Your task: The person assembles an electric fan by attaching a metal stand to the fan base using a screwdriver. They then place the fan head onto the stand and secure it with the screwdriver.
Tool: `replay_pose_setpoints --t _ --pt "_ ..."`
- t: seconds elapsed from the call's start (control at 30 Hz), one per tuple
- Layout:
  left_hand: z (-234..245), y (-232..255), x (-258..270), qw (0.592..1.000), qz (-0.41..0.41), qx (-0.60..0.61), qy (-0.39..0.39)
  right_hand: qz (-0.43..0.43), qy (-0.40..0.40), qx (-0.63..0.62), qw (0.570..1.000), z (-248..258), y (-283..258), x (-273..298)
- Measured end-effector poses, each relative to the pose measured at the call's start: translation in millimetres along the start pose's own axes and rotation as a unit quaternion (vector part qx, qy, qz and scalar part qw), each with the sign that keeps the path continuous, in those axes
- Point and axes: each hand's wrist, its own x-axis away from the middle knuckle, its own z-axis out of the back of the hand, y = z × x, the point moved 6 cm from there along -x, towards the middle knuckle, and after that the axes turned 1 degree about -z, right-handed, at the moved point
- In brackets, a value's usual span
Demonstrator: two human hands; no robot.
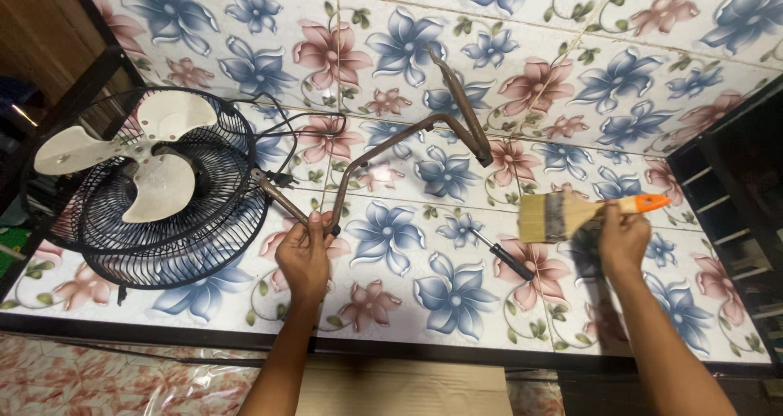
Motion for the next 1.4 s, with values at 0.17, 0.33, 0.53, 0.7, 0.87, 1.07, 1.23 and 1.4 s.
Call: replay_pose_setpoints --t 0.17,0.33,0.53,0.7,0.87,1.07,1.23,1.4 --pt "-3 3 1 1.0 0.005 -0.005 0.001 0.047 0.012 -0.05 0.998 7 -11 -5" --pt "-2 6 2 1.0 0.001 -0.01 -0.001 0.033 -0.095 -0.058 0.993 -8 -36 5" --pt "-3 3 1 1.0 0.0 0.007 0.001 0.094 -0.111 -0.065 0.987 -9 -69 7" --pt "-2 0 0 1.0 -0.006 -0.001 -0.002 0.153 -0.088 0.0 0.984 -3 -83 5" --pt "-2 0 0 1.0 -0.009 0.001 -0.005 0.149 -0.076 0.063 0.984 2 -85 1" --pt "-2 3 0 1.0 -0.012 -0.01 -0.006 0.121 -0.067 0.051 0.989 6 -77 2" --pt "-3 6 2 1.0 -0.015 -0.01 0.001 0.137 -0.064 0.056 0.987 10 -79 2" --pt "-3 6 2 1.0 -0.012 -0.01 0.001 0.177 -0.037 0.042 0.983 17 -85 -2"
